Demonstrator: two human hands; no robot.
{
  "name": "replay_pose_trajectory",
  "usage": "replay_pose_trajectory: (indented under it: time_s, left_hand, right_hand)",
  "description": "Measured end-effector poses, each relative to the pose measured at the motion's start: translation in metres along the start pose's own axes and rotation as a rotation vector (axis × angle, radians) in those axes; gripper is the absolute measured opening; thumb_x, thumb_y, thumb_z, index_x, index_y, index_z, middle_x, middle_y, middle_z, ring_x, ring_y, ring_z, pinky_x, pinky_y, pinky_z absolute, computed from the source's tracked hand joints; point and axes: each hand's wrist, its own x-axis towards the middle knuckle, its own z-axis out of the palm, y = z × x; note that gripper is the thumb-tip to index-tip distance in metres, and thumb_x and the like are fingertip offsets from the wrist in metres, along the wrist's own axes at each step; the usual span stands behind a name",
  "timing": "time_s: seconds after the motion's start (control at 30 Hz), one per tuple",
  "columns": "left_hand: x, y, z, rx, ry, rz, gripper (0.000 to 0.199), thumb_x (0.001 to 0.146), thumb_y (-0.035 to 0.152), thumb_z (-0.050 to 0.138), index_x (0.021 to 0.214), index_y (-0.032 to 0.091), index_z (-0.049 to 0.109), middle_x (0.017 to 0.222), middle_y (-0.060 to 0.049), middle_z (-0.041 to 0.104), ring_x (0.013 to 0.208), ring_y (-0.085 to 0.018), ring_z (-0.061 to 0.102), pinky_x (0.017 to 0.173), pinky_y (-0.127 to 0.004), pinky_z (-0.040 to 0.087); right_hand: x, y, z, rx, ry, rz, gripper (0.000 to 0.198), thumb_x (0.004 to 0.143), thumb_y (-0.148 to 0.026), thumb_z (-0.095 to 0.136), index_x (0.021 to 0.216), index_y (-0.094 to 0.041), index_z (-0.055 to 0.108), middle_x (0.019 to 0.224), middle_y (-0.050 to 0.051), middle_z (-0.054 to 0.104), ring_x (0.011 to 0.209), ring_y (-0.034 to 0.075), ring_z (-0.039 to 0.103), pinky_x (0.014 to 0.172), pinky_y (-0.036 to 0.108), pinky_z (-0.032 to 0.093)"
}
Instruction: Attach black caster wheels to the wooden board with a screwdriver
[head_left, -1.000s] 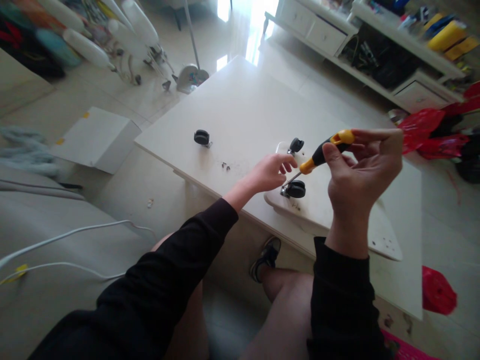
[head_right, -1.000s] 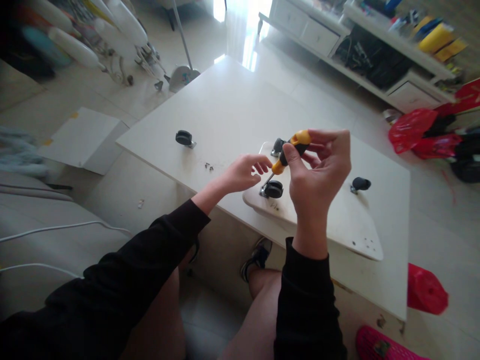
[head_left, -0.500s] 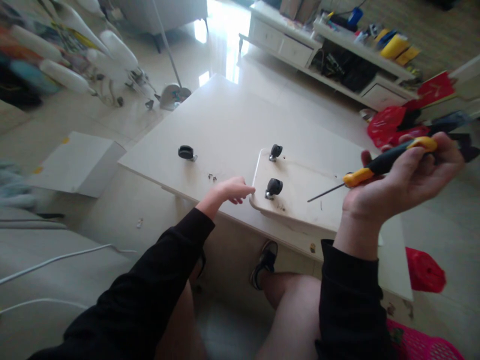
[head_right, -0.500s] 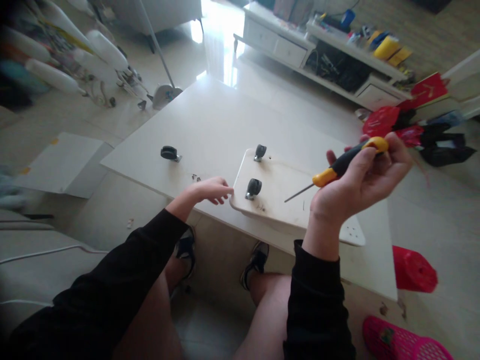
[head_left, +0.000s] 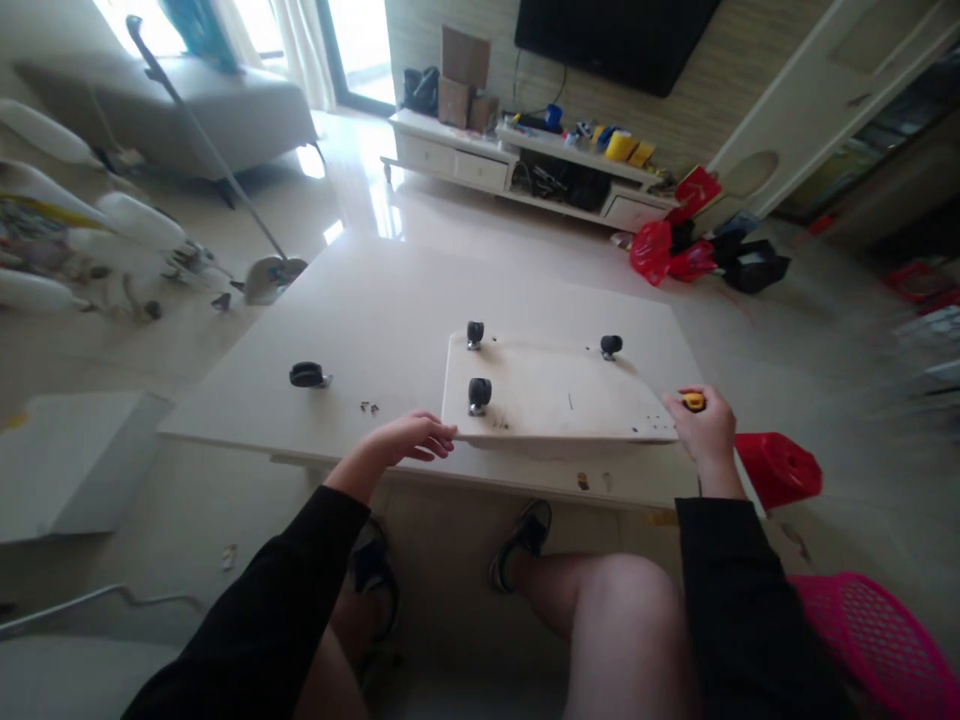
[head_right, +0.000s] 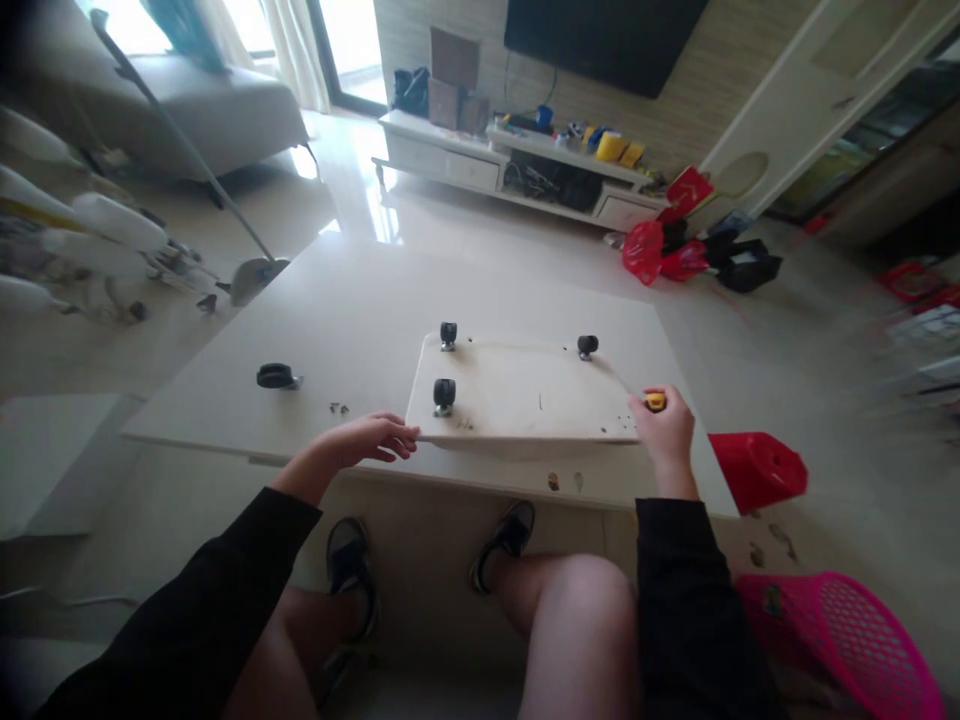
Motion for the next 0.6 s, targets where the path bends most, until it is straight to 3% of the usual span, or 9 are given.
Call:
replay_pose_trajectory:
  time_s: [0.1, 0.17, 0.3, 0.37, 0.47, 0.6]
  left_hand:
    - [0.003, 0.002, -0.003, -0.022, 0.059, -0.007, 0.044, 0.070, 0.055, 0.090, 0.083, 0.018, 0.070, 0.092, -0.008, 0.078, 0.089, -0.022, 0.073, 0.077, -0.028, 0.057]
    - [0.009, 0.008, -0.008, -0.070, 0.169, 0.017, 0.041, 0.076, 0.052, 0.087, 0.085, 0.017, 0.068, 0.090, -0.006, 0.076, 0.086, -0.020, 0.073, 0.077, -0.027, 0.057]
    - [0.032, 0.024, -0.013, -0.314, 0.633, 0.127, 0.024, 0.097, 0.040, 0.068, 0.094, 0.017, 0.060, 0.087, -0.005, 0.069, 0.069, -0.015, 0.069, 0.067, -0.026, 0.055]
    - [0.043, 0.030, -0.003, -0.417, 0.777, 0.173, 0.015, 0.102, 0.033, 0.058, 0.101, 0.018, 0.055, 0.090, -0.006, 0.067, 0.064, -0.013, 0.066, 0.063, -0.025, 0.054]
    - [0.053, 0.031, 0.030, -0.466, 0.711, 0.222, 0.016, 0.093, 0.020, 0.062, 0.107, 0.018, 0.054, 0.098, -0.009, 0.070, 0.073, -0.017, 0.072, 0.068, -0.029, 0.060]
    - [0.060, 0.017, 0.080, -0.492, 0.617, 0.343, 0.038, 0.078, 0.015, 0.069, 0.114, 0.019, 0.057, 0.120, -0.013, 0.071, 0.104, -0.024, 0.073, 0.079, -0.033, 0.063]
  right_hand:
    - [0.004, 0.035, -0.015, -0.022, -0.109, 0.098, 0.025, 0.068, -0.037, 0.081, 0.081, -0.020, 0.069, 0.071, 0.002, 0.065, 0.068, 0.019, 0.058, 0.063, 0.031, 0.044]
    - [0.003, 0.052, -0.019, -0.003, -0.186, 0.170, 0.025, 0.072, -0.039, 0.080, 0.082, -0.019, 0.071, 0.060, -0.001, 0.060, 0.056, 0.017, 0.055, 0.055, 0.030, 0.042]
    - [-0.002, 0.071, -0.007, 0.086, -0.294, 0.301, 0.020, 0.086, -0.035, 0.075, 0.090, -0.017, 0.070, 0.065, -0.002, 0.064, 0.046, 0.011, 0.051, 0.045, 0.025, 0.038]
    - [-0.003, 0.075, 0.004, 0.161, -0.385, 0.365, 0.017, 0.094, -0.033, 0.071, 0.096, -0.016, 0.069, 0.078, 0.000, 0.070, 0.045, 0.006, 0.048, 0.043, 0.022, 0.037]
    - [-0.004, 0.077, 0.022, 0.256, -0.522, 0.455, 0.023, 0.102, -0.037, 0.068, 0.107, -0.015, 0.069, 0.091, 0.000, 0.072, 0.059, 0.006, 0.057, 0.054, 0.019, 0.049]
    - [-0.002, 0.080, 0.043, 0.363, -0.611, 0.541, 0.032, 0.102, -0.041, 0.068, 0.121, -0.016, 0.068, 0.115, 0.006, 0.072, 0.095, 0.015, 0.071, 0.082, 0.034, 0.065]
